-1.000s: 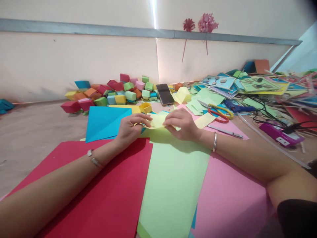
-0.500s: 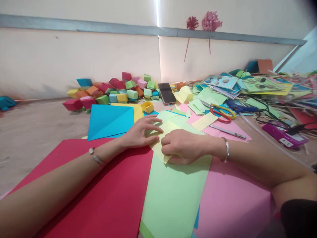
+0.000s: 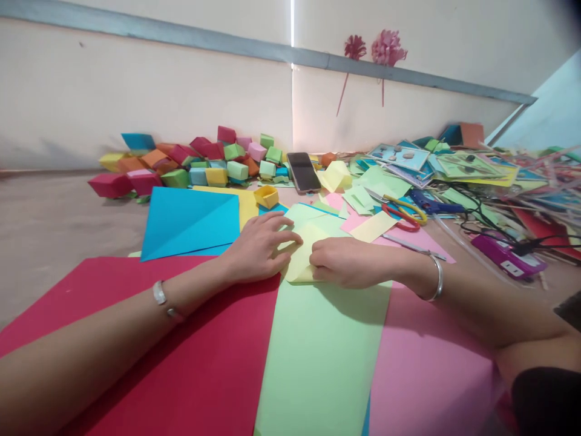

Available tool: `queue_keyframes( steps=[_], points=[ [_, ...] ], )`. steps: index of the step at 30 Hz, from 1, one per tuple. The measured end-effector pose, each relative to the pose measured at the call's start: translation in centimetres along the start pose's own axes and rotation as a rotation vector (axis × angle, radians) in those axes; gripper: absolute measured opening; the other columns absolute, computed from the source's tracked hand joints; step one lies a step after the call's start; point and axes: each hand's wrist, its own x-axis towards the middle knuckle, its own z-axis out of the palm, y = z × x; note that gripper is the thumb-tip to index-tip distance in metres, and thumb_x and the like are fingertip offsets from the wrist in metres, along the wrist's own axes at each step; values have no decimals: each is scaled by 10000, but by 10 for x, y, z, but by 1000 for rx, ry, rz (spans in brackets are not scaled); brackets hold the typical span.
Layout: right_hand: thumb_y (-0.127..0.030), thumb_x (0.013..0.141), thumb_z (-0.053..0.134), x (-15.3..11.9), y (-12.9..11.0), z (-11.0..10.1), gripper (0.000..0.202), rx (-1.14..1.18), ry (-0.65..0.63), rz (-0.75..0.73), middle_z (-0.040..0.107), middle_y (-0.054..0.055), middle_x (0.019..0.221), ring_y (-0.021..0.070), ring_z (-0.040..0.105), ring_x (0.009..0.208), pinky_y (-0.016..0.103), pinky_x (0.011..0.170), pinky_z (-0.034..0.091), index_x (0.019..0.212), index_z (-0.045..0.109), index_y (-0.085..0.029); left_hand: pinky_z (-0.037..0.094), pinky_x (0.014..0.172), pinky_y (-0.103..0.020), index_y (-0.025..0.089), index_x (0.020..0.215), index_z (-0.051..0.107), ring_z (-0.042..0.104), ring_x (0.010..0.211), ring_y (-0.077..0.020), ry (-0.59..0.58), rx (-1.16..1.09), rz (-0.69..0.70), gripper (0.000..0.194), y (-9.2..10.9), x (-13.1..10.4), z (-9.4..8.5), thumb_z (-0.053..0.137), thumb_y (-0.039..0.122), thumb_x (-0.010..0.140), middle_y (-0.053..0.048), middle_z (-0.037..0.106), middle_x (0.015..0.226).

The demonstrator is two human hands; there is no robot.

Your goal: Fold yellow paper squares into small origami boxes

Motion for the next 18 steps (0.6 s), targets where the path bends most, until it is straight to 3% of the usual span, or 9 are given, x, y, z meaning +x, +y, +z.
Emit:
queue_keyframes(
  steps=[3, 7, 9, 11, 14, 18],
  points=[
    [-173, 912, 481, -1, 0, 4, 216, 14, 57, -5, 564, 53, 812, 139, 495, 683, 261, 616, 368, 703, 533, -157, 411, 1024, -588, 244, 1130, 700, 454, 1305, -384, -5, 18, 6, 354, 4, -3, 1, 503, 280, 837, -116, 616, 1288],
    [-156, 877, 569, -5, 4, 15, 162, 137, 206, -17, 589, 86, 919, 164, 553, 814, 288, 740, 436, 717, 583, -140, 426, 993, -585, 211, 1080, 689, 435, 1313, -391, 135, 116, 6, 297, 17, -15, 2, 516, 278, 848, -153, 590, 1310],
    [-140, 854, 603, -6, 7, 22, 138, 215, 284, -4, 594, 87, 944, 160, 555, 823, 292, 752, 449, 718, 584, -141, 479, 913, -520, 174, 929, 686, 521, 1202, -365, 231, 147, -13, 217, 24, -21, 1, 488, 240, 867, -171, 634, 1198],
    [-132, 842, 619, -7, 9, 28, 136, 276, 348, 14, 593, 77, 943, 155, 553, 829, 289, 752, 451, 717, 570, -150, 502, 728, -438, 181, 776, 668, 612, 937, -304, 267, 174, 20, 228, 31, -25, -1, 464, 193, 877, -132, 686, 981],
    [-143, 860, 605, -8, 9, 35, 166, 314, 414, 29, 580, 57, 918, 150, 543, 836, 284, 756, 442, 712, 533, -165, 446, 559, -365, 174, 665, 653, 588, 686, -235, 230, 162, 111, 314, 41, -31, -6, 421, 97, 861, -97, 671, 757],
    [-172, 893, 570, -8, 9, 38, 189, 330, 453, 62, 566, 46, 899, 151, 530, 843, 292, 773, 438, 718, 499, -178, 415, 486, -332, 163, 629, 662, 555, 581, -200, 190, 44, 112, 340, 49, -36, -8, 439, 141, 885, -83, 629, 663]
  ],
)
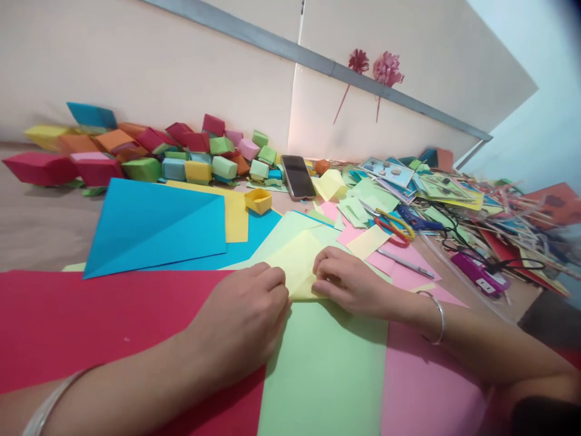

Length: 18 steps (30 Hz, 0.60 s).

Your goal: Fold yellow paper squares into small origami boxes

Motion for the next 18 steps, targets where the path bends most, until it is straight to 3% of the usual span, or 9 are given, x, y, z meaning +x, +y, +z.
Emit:
queue_keyframes(
  steps=[10, 18],
  points=[
    [-202, 909, 534, -6, -2, 11, 230, -119, 57, 77, 534, 58, 942, 151, 508, 828, 307, 750, 454, 704, 429, -189, 426, 501, -299, 160, 611, 659, 562, 591, -174, 28, -120, -7, 369, 2, -4, 7, 445, 150, 912, -63, 625, 667],
    [-191, 911, 521, -4, -3, 13, 239, -167, 48, 90, 519, 50, 913, 149, 482, 805, 301, 728, 436, 700, 407, -193, 441, 565, -318, 150, 704, 663, 569, 665, -199, -87, -191, -120, 360, -4, -4, 10, 422, 237, 956, -80, 635, 758]
  ],
)
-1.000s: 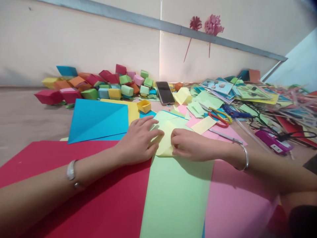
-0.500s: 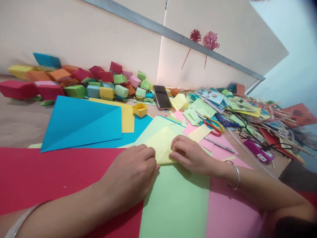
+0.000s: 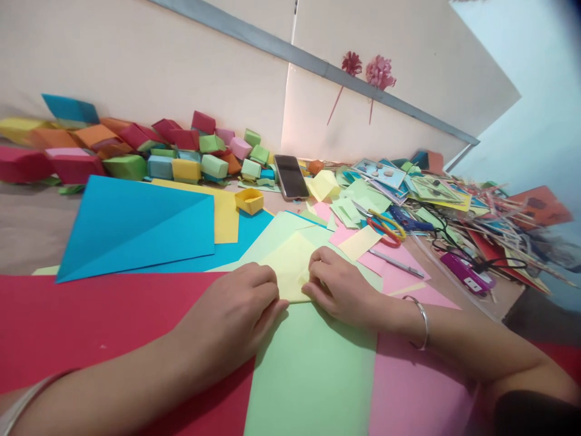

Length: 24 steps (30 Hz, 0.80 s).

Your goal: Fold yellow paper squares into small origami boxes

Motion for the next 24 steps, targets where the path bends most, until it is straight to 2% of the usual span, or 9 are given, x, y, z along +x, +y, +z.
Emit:
queue_keyframes(
  steps=[8, 16, 24],
  points=[
    [-198, 897, 546, 1, -2, -1, 266, -2, -8, 28, 510, 45, 917, 148, 477, 810, 294, 713, 413, 691, 378, -196, 363, 546, -283, 170, 627, 522, 514, 648, -177, -33, -1, -102, 320, -3, 10, 2, 440, 253, 925, -43, 551, 696],
    [-211, 906, 535, 3, -1, -1, 252, 6, -31, 38, 522, 50, 943, 142, 481, 803, 299, 717, 413, 691, 406, -185, 359, 574, -294, 174, 678, 553, 505, 684, -185, -83, -24, -97, 340, -2, 10, 1, 383, 275, 954, -50, 550, 731],
    [-215, 904, 533, 3, 0, 0, 245, -4, -5, 7, 523, 52, 931, 136, 481, 778, 299, 693, 412, 685, 428, -179, 341, 564, -291, 169, 663, 535, 501, 680, -182, -108, 26, -97, 306, -2, 12, 1, 427, 259, 935, -45, 547, 736]
  ],
)
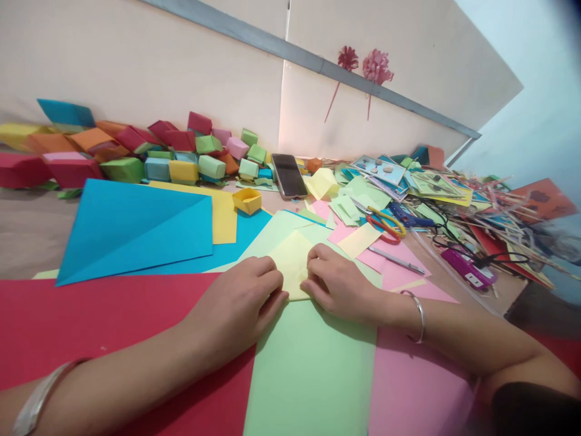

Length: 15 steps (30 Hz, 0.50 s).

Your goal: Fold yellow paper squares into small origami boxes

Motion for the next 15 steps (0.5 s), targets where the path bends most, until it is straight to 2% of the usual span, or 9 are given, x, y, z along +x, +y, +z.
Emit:
queue_keyframes(
  steps=[4, 7, 11, 15],
  points=[
    [-222, 904, 543, 2, 0, 0, 240, -18, -14, 1, 526, 56, 943, 143, 495, 799, 297, 688, 413, 691, 441, -176, 322, 551, -279, 164, 675, 545, 493, 664, -172, 37, 26, 25, 247, 1, 1, 1, 465, 210, 904, -34, 547, 723],
    [-227, 906, 552, 3, 1, -1, 229, -35, -27, 7, 528, 56, 951, 141, 493, 792, 294, 680, 407, 704, 455, -175, 293, 537, -269, 171, 779, 623, 490, 677, -176, 55, 34, 70, 194, -1, 0, 4, 470, 169, 900, -28, 551, 730],
    [-233, 899, 589, 3, 0, -2, 232, -3, -39, 47, 518, 39, 949, 130, 489, 781, 281, 672, 398, 723, 448, -179, 258, 535, -272, 234, 825, 704, 475, 705, -183, 84, 59, 145, 236, -7, -4, 13, 501, 135, 894, -24, 542, 740],
    [-227, 854, 674, 4, 3, -4, 260, 52, -22, 91, 495, 0, 882, 126, 461, 764, 266, 666, 378, 753, 437, -191, 262, 532, -279, 237, 826, 732, 469, 702, -179, 94, 47, 168, 254, -9, -4, 16, 508, 148, 905, -28, 542, 740]
  ],
)
